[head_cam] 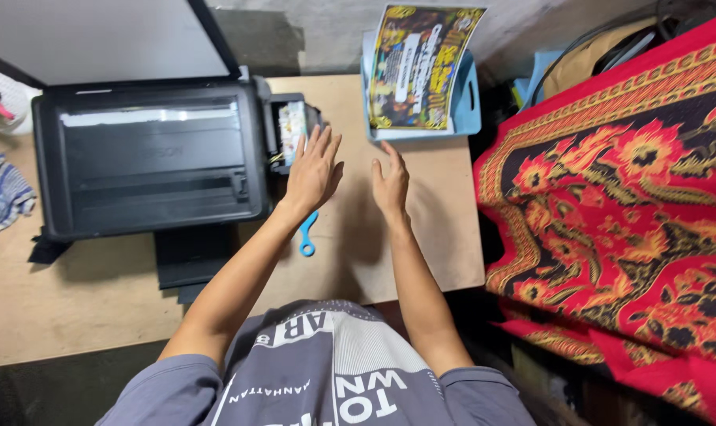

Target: The person uses a small brush to clean the exterior and interior surfaces of a printer. They brush the top, sides, and front output tray, then open the scanner lid to brush the glass and internal components. A printed sheet is briefly removed and set aside during the process.

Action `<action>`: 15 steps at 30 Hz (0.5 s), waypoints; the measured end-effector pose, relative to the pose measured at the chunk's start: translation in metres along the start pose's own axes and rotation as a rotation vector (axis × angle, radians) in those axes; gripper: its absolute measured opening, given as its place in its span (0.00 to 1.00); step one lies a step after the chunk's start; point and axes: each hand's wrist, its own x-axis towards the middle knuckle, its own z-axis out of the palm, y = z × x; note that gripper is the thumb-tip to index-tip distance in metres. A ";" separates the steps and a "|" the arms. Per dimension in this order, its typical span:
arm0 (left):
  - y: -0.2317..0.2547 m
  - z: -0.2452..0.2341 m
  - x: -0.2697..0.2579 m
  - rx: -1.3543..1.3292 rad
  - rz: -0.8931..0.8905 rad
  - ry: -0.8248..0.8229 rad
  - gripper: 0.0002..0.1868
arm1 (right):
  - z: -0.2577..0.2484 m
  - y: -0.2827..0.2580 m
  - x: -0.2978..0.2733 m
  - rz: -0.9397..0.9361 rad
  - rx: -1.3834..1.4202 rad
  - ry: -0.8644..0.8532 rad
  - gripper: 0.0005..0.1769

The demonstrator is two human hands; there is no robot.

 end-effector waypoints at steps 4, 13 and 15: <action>-0.031 -0.035 -0.047 -0.027 -0.011 -0.033 0.31 | 0.039 -0.017 -0.063 0.003 -0.018 -0.083 0.24; -0.069 -0.078 -0.118 -0.032 0.016 -0.082 0.30 | 0.126 -0.054 -0.165 0.225 -0.345 -0.226 0.41; -0.073 -0.080 -0.129 -0.022 0.024 -0.091 0.30 | 0.140 -0.053 -0.176 0.273 -0.392 -0.244 0.43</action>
